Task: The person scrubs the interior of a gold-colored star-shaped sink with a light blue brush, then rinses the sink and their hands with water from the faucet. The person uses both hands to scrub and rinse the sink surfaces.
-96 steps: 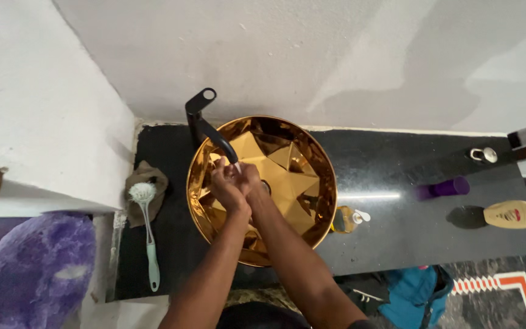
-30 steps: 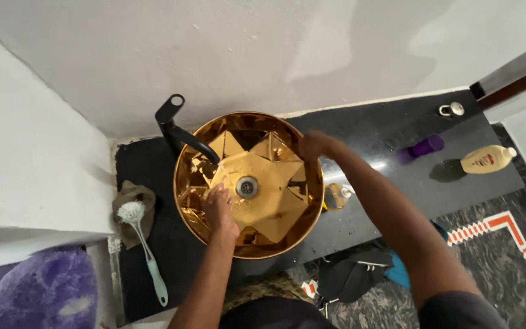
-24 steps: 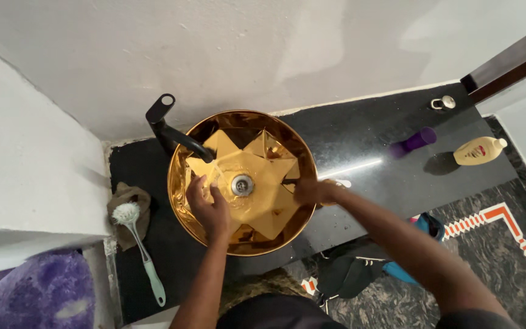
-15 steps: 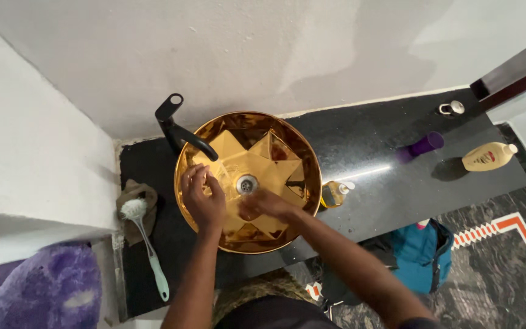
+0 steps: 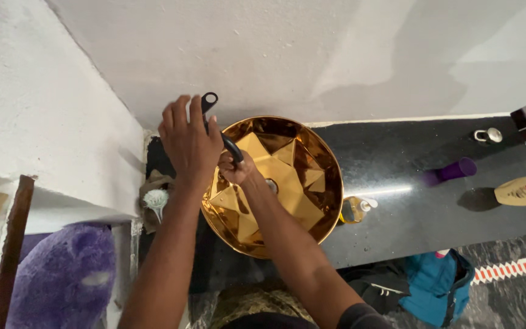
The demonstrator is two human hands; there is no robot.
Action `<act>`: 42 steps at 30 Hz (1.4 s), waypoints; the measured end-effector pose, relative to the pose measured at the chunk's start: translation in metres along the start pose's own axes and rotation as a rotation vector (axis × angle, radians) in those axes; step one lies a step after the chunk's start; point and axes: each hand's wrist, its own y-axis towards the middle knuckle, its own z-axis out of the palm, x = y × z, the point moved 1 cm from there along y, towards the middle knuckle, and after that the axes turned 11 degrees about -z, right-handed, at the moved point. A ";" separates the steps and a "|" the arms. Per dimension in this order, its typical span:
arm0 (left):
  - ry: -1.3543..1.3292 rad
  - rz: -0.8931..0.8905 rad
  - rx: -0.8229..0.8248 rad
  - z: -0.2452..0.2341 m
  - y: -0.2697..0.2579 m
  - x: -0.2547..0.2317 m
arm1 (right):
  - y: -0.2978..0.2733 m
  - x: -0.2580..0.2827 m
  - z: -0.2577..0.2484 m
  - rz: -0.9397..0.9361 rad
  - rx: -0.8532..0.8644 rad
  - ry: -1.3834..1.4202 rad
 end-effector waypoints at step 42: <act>0.180 0.072 0.150 0.064 0.018 0.033 | -0.028 0.013 0.025 -0.235 -0.390 -0.124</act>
